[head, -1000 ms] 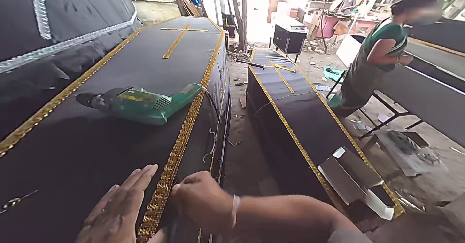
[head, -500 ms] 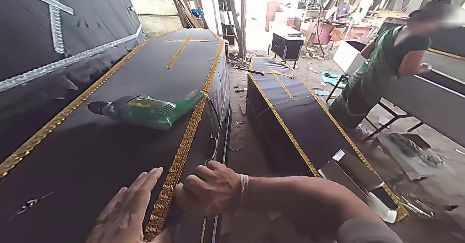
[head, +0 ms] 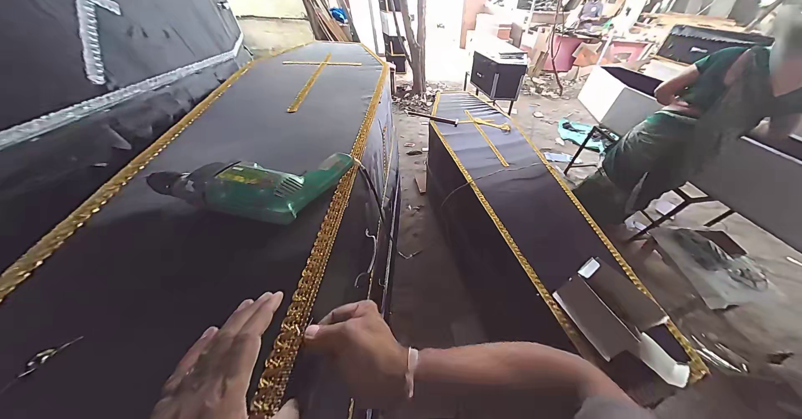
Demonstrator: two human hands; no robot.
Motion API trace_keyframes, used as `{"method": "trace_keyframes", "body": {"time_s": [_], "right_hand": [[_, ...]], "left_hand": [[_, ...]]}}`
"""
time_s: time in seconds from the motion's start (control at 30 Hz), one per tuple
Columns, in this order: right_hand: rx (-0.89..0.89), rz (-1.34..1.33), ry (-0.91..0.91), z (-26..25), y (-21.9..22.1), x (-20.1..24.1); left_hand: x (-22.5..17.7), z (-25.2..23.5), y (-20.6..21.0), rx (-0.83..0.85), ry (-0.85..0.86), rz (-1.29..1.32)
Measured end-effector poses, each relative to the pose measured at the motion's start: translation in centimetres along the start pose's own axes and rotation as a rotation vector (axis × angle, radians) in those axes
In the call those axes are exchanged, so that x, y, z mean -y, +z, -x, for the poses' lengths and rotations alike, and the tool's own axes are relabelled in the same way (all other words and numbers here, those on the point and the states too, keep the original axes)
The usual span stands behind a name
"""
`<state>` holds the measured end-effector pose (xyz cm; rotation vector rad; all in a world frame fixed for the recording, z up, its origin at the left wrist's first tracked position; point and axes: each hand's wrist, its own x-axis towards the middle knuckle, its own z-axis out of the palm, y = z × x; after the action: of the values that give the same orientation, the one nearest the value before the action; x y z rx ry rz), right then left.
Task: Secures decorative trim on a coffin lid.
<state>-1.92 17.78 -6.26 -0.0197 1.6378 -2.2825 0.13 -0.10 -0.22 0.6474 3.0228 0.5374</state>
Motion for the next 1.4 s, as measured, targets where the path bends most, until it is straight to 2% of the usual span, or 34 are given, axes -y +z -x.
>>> {"method": "trace_keyframes", "body": {"time_s": [0.03,0.07,0.1,0.13,0.2,0.3,0.33,0.4,0.5,0.63,0.8,0.87,0.9,0.93,1.0,1.07,1.1,1.13,1.2,1.3,1.37,1.4], "right_hand": [[-0.02,-0.164,0.218,0.1,0.3,0.7],[-0.017,-0.25,0.334,0.2,0.2,1.2],[-0.001,-0.248,0.349,0.2,0.1,1.3],[0.03,-0.142,0.276,0.2,-0.2,1.2],[0.103,0.366,-0.082,0.4,-1.1,1.0],[0.113,1.172,-0.803,0.5,-2.7,0.1],[0.103,1.363,-1.018,0.2,-3.3,0.0],[0.106,1.56,-1.251,-0.2,-4.1,0.4],[0.162,1.598,-1.424,-1.2,-4.6,1.2],[0.255,1.641,-1.498,-2.0,-5.0,1.7],[0.173,1.383,-1.598,-3.5,-4.8,-0.3],[0.083,1.217,-1.482,-3.6,-4.4,-1.9],[0.04,1.098,-1.31,-3.1,-3.7,-2.6],[0.01,0.923,-1.047,-2.1,-2.6,-3.0],[-0.022,0.445,-0.374,0.0,-0.2,-1.6],[-0.037,-0.02,0.138,0.5,0.9,0.3],[-0.013,-0.125,0.27,0.4,0.8,1.0],[0.016,-0.121,0.283,0.4,0.5,1.2],[0.073,0.207,0.032,0.4,-0.6,0.9],[0.084,0.929,-0.586,0.5,-2.2,0.2],[0.072,1.262,-1.036,-0.3,-3.4,-0.5],[0.092,1.382,-1.187,-0.5,-3.9,-0.4]], "left_hand": [[-0.1,-0.1,0.0,0.004,-0.001,-0.008],[-0.1,-0.1,0.0,0.008,-0.002,-0.014],[-0.1,-0.1,0.0,0.01,-0.004,-0.011],[-0.1,0.0,0.0,0.012,-0.006,-0.003],[-0.1,0.2,-0.1,0.016,-0.015,0.013],[-0.1,0.1,-0.2,0.003,-0.012,0.013],[-0.2,0.1,-0.2,0.001,-0.012,0.014],[-0.1,0.0,-0.2,0.01,-0.021,0.02],[0.1,-0.2,-0.1,0.023,-0.018,0.022],[0.0,-0.2,-0.1,0.02,-0.026,0.022],[-0.2,-0.2,-0.1,0.019,-0.027,0.018],[-0.2,-0.3,-0.1,0.017,-0.023,0.007],[-0.2,-0.2,-0.1,0.016,-0.018,0.008],[-0.2,-0.3,-0.2,0.019,-0.018,0.005],[-0.3,-0.3,-0.3,0.022,-0.022,0.005],[-0.2,-0.3,-0.2,0.026,-0.015,0.004],[-0.2,-0.3,-0.1,0.027,-0.009,-0.001],[-0.1,-0.2,-0.1,0.026,-0.003,-0.002],[-0.3,-0.1,-0.2,0.02,-0.001,0.009],[-0.4,-0.1,-0.3,0.026,-0.033,0.016],[-0.2,-0.2,-0.3,0.02,-0.033,0.009],[-0.1,-0.2,-0.2,0.021,-0.028,0.013]]}}
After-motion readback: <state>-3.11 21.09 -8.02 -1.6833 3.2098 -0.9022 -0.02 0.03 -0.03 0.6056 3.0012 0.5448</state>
